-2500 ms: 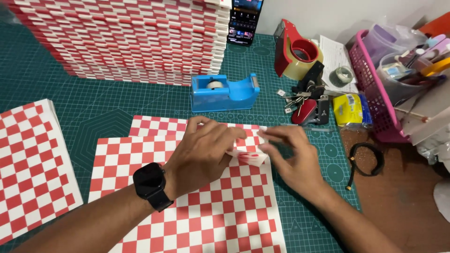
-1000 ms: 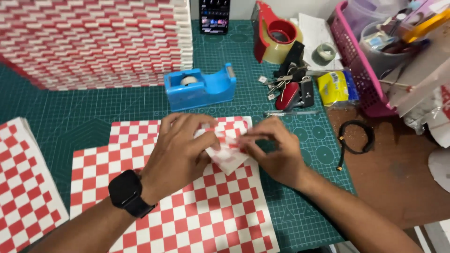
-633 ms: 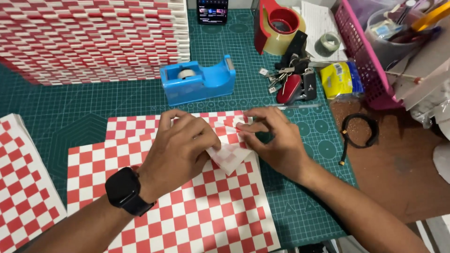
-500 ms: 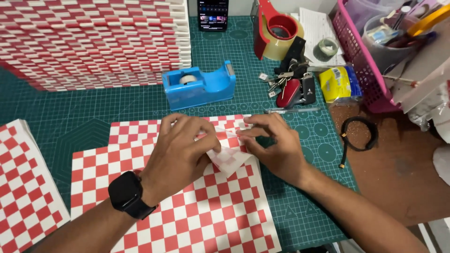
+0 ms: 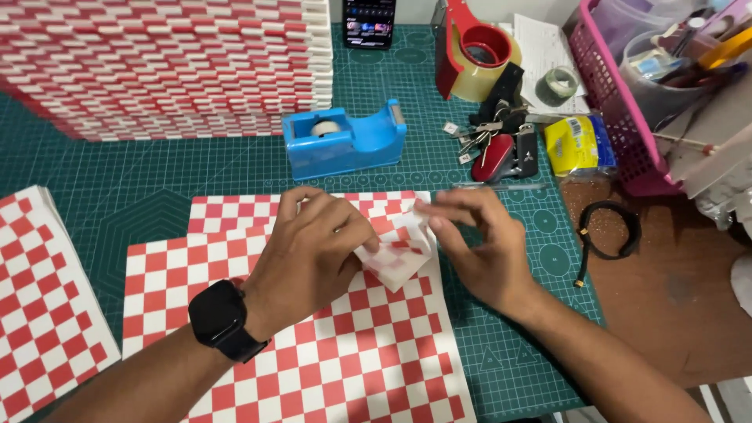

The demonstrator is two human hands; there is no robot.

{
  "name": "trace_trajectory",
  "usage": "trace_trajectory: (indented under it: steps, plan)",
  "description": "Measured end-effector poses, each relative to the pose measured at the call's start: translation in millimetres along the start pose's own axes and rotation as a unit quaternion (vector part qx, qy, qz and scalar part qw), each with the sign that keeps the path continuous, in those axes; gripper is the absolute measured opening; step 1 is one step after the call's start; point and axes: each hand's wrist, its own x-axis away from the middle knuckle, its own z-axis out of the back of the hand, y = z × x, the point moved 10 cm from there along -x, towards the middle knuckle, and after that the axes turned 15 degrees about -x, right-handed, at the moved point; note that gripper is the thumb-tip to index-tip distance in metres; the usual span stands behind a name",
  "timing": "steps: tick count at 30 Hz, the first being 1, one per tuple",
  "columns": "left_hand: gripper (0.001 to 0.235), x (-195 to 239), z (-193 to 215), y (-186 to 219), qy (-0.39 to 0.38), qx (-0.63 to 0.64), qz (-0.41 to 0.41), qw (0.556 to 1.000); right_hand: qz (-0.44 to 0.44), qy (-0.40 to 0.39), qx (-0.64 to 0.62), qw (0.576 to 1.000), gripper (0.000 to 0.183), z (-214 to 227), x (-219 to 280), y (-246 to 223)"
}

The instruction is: Folding red and white checkered paper sheets and stacking them into a large pile on a workstation.

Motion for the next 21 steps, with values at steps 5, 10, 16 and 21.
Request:
trace_trajectory:
  steps: [5,10,16,21]
  plan:
    - [0.024,-3,20,18,0.070,-0.068,-0.054,0.994,-0.094,-0.099,0.136,0.981,0.052,-9,3,19]
    - [0.022,-2,19,18,0.066,-0.066,-0.060,0.994,-0.068,-0.094,0.128,0.985,0.052,-12,6,20]
    - [0.029,-2,20,18,0.066,-0.068,-0.060,0.994,-0.064,-0.074,0.129,0.987,0.041,-10,7,19]
    - [0.031,-2,19,14,0.062,-0.060,-0.041,0.995,0.053,-0.099,0.078,0.991,0.032,-13,9,-4]
